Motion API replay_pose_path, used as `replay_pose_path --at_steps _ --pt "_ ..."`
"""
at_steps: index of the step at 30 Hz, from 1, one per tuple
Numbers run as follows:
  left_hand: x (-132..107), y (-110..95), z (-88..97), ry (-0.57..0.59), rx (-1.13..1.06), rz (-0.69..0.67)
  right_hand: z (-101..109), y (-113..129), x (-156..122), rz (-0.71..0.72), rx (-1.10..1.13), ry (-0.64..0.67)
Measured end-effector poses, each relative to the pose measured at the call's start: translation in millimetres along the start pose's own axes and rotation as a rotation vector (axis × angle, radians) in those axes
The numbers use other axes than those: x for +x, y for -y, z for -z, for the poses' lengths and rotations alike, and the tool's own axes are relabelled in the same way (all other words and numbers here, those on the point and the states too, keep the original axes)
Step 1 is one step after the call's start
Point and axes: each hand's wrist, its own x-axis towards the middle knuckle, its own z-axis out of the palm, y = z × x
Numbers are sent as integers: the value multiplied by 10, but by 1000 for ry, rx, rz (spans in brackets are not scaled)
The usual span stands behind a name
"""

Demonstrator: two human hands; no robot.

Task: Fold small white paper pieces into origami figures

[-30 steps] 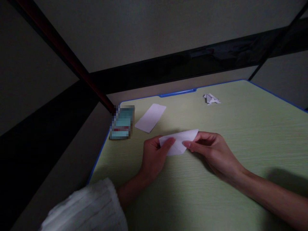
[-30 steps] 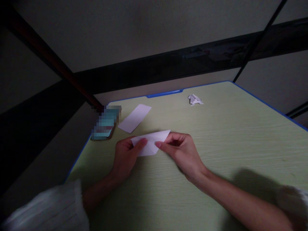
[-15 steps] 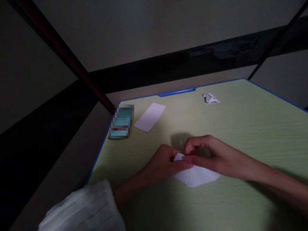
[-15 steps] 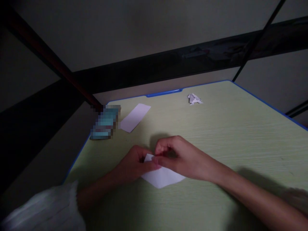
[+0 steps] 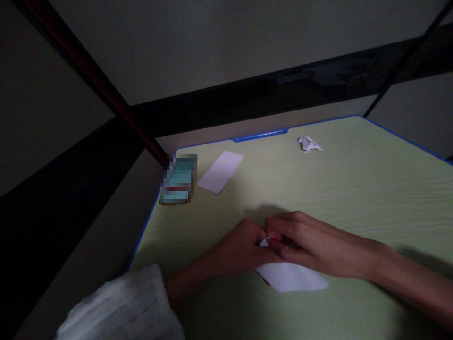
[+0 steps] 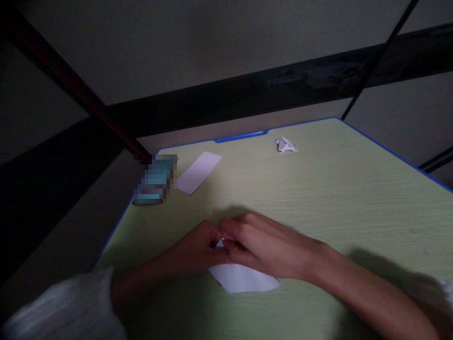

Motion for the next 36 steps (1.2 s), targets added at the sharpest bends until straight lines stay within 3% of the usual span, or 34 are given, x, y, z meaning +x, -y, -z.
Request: replay_pose_path --at_steps 4,9,26,36 --pt "10 4 -2 -41 22 -15 -14 -12 14 14 -30 16" --pt "11 11 22 -1 -33 -9 -13 -38 22 33 -13 24" --pt "-3 17 84 133 -223 124 -15 -213 6 87 399 108" --pt "-7 4 86 113 -218 135 -19 -218 9 58 536 73"
